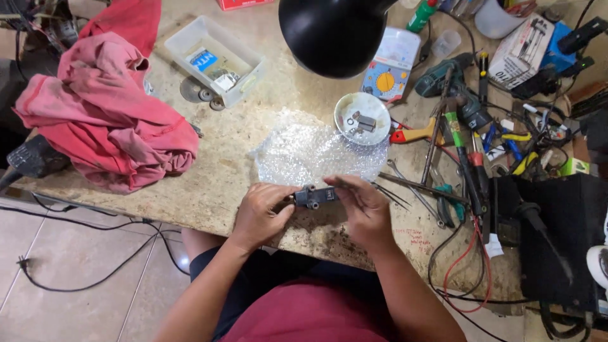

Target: The person is repairing a small electrical component by inspecting it, testing it with a multimeter, and using an angle grinder.

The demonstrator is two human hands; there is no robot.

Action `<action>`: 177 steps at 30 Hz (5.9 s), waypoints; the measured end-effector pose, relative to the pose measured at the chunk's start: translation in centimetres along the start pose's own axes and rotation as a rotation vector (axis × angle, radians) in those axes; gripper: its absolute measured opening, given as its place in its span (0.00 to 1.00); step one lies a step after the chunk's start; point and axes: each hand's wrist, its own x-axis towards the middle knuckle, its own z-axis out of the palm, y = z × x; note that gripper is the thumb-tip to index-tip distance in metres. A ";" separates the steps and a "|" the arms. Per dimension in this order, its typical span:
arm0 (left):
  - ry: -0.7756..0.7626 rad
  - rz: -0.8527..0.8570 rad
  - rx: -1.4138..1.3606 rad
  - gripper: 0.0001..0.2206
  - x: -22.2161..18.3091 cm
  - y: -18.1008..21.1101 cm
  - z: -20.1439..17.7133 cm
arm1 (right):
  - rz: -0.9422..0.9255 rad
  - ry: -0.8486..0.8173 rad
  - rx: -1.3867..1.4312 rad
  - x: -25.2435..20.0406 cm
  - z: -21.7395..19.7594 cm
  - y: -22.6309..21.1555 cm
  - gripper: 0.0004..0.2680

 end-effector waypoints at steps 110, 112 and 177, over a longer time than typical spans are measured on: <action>0.889 -0.512 0.618 0.20 -20.2 -8.8 -11.0 | 0.080 -0.261 -0.862 0.2 -6.9 0.9 0.22; 0.917 -0.710 0.644 0.14 -25.0 -15.5 -9.5 | 0.086 -0.242 -0.860 0.2 -6.7 0.9 0.22; 0.778 -0.198 0.762 0.26 -3.7 -7.3 -12.6 | -0.402 -0.865 -1.186 24.4 24.5 17.3 0.21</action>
